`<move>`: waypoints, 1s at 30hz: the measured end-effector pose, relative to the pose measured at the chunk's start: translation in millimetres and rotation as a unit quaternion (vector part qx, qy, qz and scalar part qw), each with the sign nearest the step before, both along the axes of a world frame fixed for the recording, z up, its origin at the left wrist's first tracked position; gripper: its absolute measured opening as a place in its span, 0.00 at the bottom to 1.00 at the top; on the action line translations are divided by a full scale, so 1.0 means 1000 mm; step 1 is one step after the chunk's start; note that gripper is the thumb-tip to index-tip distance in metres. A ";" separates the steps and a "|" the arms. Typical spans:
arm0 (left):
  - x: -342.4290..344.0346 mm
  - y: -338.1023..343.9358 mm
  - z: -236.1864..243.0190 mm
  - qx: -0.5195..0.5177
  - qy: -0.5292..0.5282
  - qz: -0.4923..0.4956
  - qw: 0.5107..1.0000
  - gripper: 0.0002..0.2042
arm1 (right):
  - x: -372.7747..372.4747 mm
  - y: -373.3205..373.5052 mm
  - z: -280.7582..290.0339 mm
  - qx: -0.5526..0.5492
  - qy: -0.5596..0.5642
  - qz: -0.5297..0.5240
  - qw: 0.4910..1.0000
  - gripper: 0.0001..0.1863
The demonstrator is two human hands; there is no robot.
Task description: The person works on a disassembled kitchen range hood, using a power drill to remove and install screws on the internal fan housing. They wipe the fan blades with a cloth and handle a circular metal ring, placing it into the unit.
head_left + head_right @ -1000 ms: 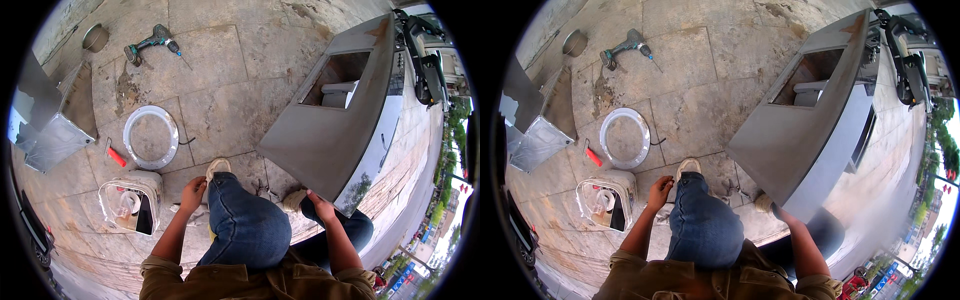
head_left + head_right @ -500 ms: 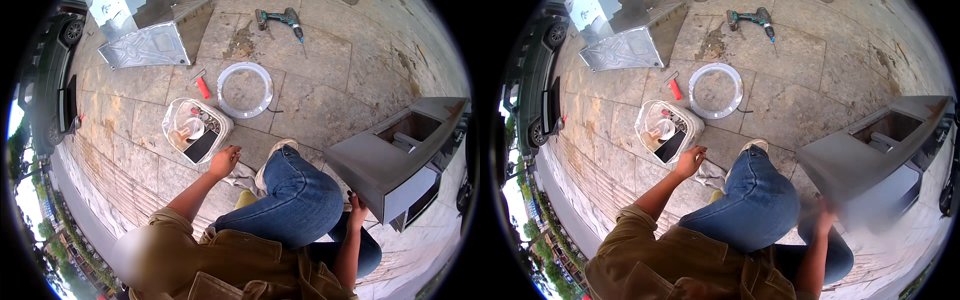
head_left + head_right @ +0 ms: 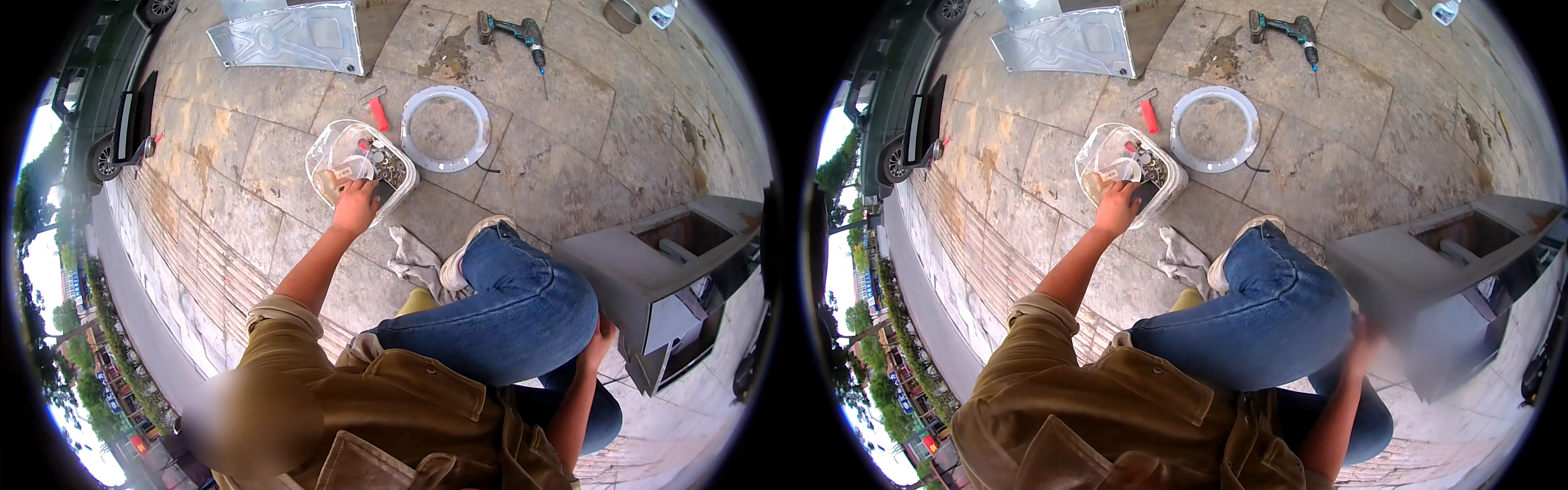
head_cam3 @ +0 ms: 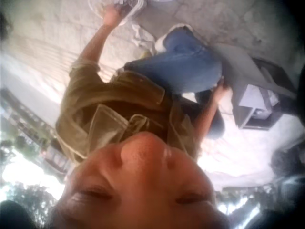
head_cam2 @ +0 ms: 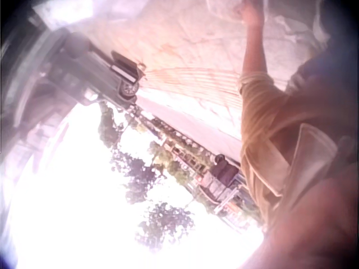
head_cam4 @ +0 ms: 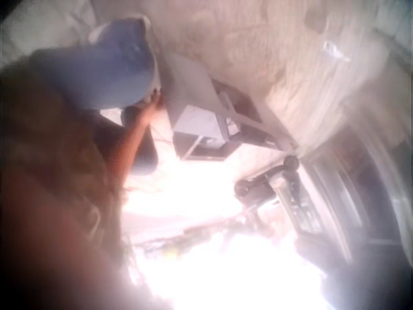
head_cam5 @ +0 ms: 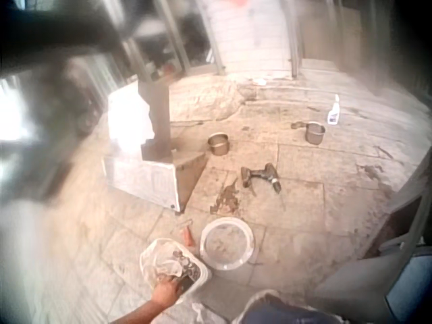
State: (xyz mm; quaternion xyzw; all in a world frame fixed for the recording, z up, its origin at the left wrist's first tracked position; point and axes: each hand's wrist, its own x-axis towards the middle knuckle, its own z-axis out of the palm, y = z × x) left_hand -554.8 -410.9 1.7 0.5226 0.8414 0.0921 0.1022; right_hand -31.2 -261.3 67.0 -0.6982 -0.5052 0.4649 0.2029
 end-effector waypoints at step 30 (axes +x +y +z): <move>0.061 0.174 -0.213 -0.226 0.039 -0.098 0.968 0.15 | 0.011 -0.004 -0.039 -0.079 0.109 -0.133 0.982 0.14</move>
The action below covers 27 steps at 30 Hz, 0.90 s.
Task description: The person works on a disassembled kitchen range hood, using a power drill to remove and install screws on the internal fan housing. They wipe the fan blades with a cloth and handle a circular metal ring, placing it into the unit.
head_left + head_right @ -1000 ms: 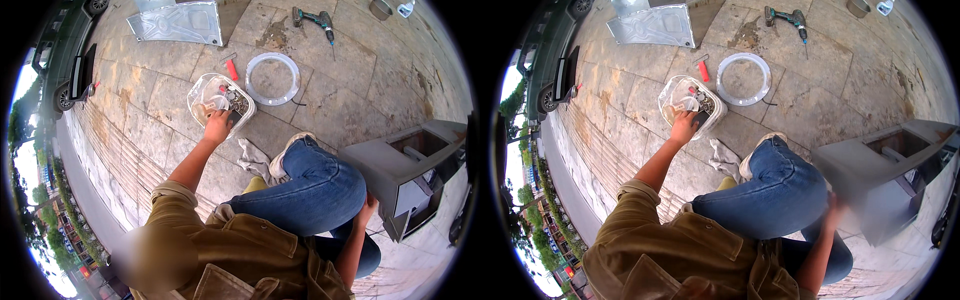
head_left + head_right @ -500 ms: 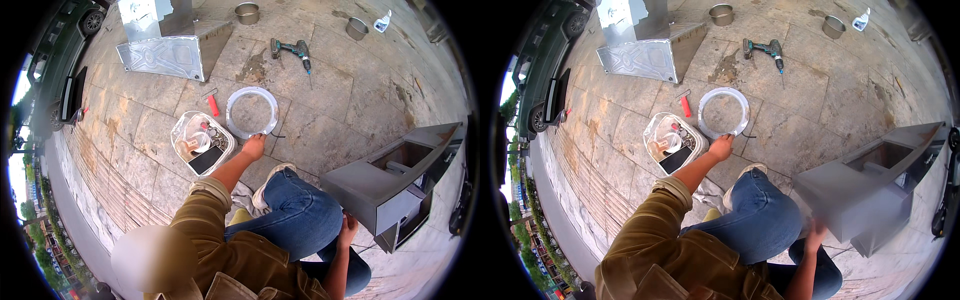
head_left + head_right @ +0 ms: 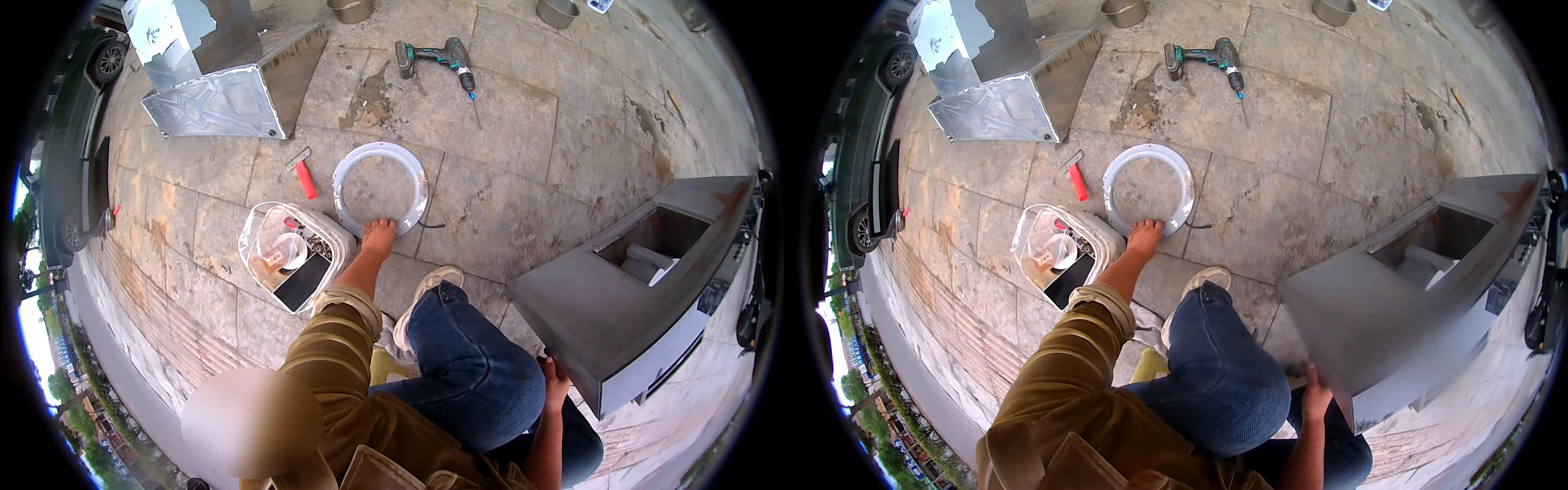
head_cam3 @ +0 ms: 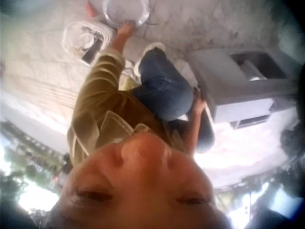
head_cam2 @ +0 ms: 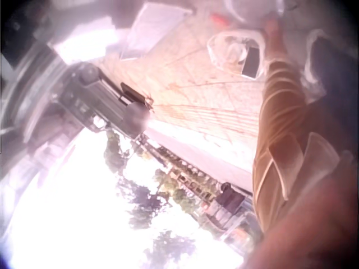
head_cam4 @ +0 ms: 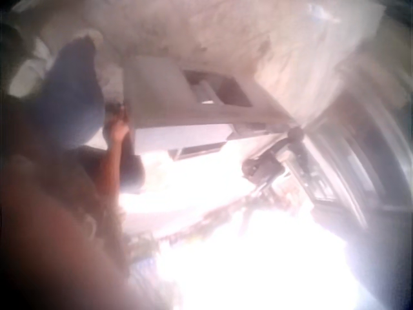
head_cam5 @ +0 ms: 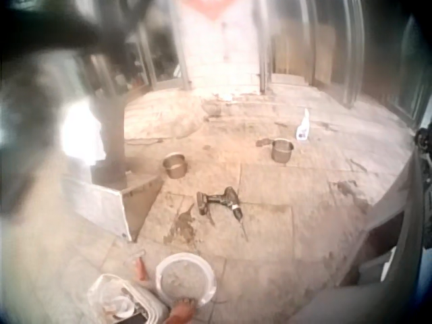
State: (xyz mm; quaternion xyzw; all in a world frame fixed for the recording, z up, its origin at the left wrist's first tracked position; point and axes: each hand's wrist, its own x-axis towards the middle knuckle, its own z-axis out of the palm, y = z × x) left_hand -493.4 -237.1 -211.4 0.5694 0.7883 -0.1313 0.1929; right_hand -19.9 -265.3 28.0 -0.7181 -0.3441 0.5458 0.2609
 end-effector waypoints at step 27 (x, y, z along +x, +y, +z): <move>0.062 0.348 -0.024 0.209 -0.572 0.481 0.630 0.36 | 0.056 -0.026 -0.039 -0.087 -0.072 -0.055 0.992 0.16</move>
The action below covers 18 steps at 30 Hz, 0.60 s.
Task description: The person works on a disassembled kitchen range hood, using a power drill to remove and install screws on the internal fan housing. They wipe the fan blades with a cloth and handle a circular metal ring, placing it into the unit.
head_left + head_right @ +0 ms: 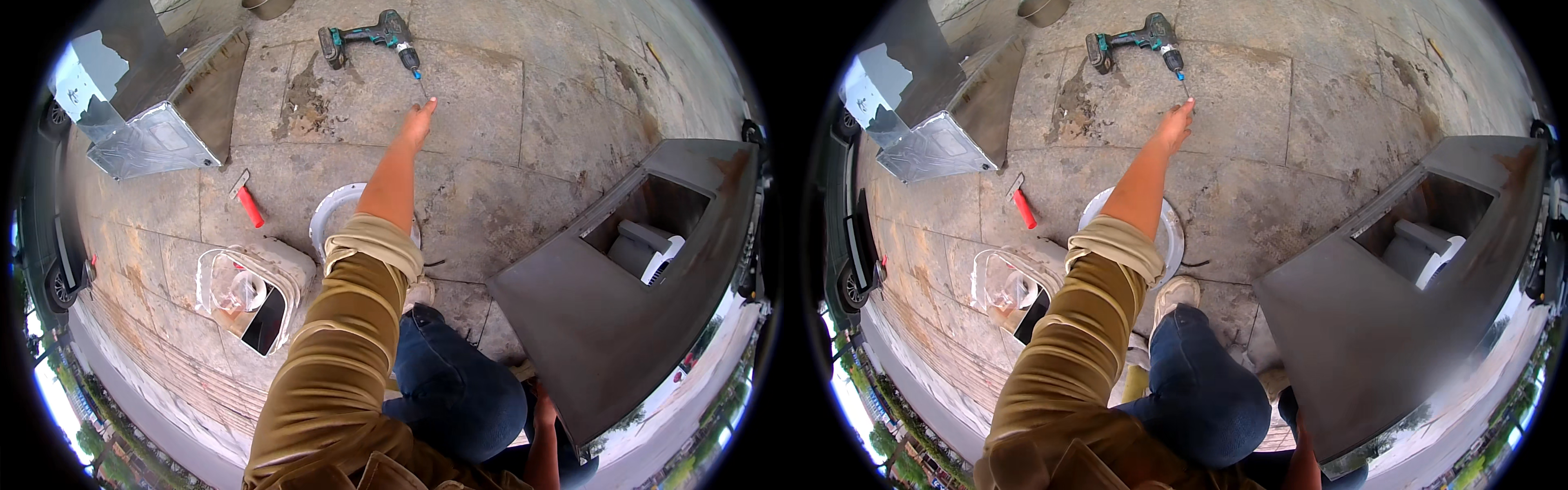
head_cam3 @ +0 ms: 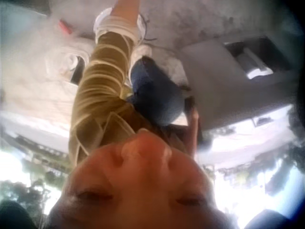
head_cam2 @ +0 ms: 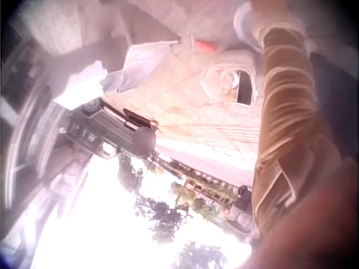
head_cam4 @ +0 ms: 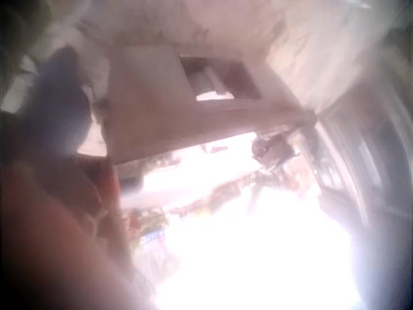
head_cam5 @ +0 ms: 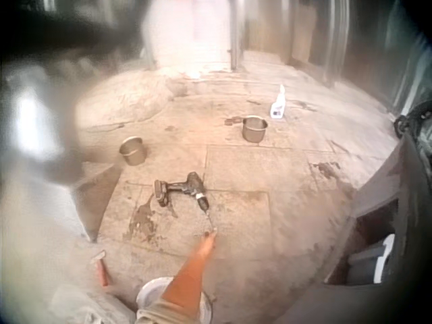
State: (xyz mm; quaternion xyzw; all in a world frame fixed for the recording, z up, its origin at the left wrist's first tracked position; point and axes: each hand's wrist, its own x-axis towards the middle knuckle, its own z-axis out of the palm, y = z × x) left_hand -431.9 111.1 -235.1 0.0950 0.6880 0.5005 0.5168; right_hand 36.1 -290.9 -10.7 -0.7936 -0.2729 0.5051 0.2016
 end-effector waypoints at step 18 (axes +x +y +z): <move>0.016 -0.006 0.188 0.178 -0.466 0.035 0.866 0.10 | -0.025 0.022 0.018 0.026 -0.080 0.291 0.953 0.11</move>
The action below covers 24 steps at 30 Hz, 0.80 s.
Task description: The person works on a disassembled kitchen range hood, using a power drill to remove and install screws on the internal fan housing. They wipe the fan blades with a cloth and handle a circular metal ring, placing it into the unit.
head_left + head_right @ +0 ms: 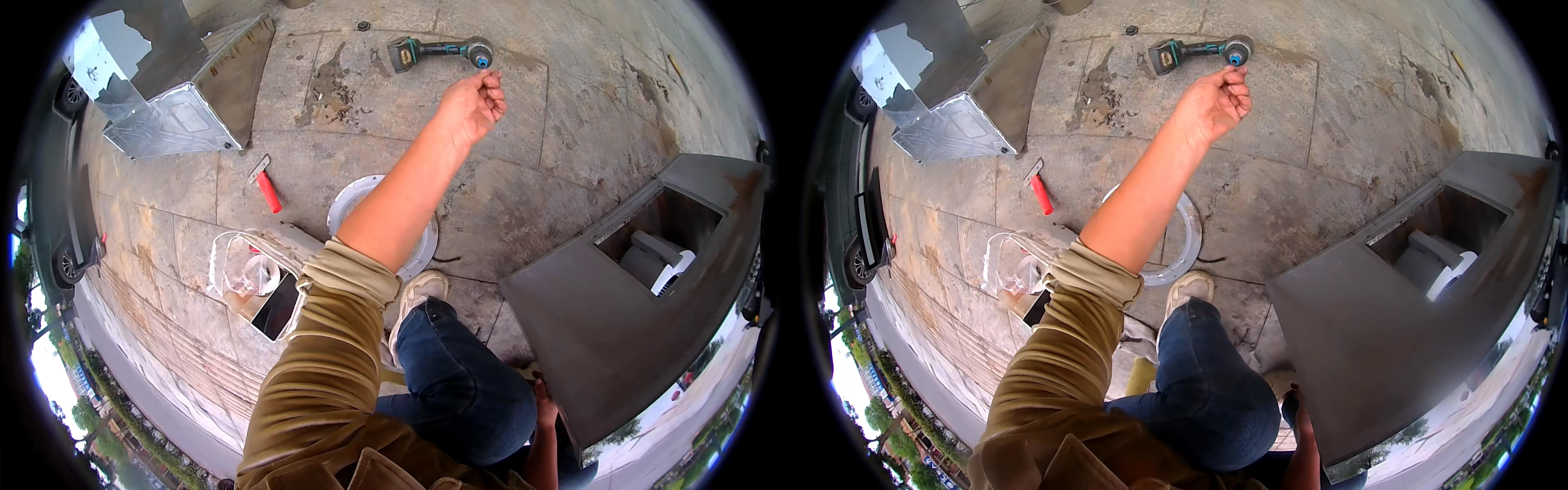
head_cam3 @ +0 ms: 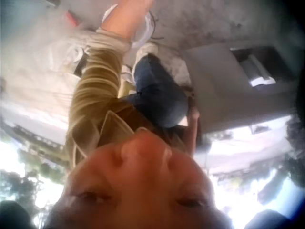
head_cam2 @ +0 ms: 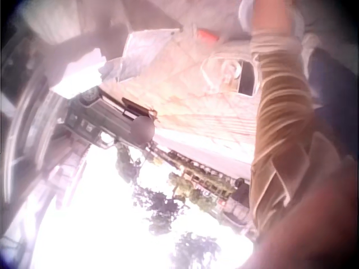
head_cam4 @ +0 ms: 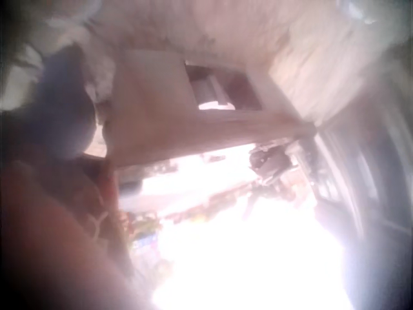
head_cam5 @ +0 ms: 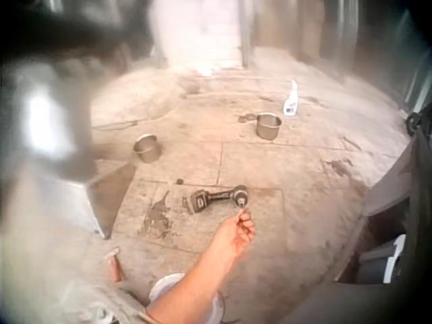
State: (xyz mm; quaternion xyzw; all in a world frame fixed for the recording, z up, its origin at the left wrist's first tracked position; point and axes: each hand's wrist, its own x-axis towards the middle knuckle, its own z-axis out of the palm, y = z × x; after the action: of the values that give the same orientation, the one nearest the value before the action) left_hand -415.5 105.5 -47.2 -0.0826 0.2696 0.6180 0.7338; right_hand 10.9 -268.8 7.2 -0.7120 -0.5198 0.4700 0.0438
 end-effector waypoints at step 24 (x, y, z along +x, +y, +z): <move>0.025 -0.207 -0.017 0.041 0.391 -0.297 0.870 0.23 | -0.023 -0.004 -0.003 -0.014 0.129 -0.140 0.982 0.17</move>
State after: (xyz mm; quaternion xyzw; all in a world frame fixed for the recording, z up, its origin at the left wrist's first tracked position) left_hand -390.6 -101.5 -63.8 0.2801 0.5208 0.3627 0.7202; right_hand -12.1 -273.1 4.0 -0.7114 -0.3984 0.5546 0.1663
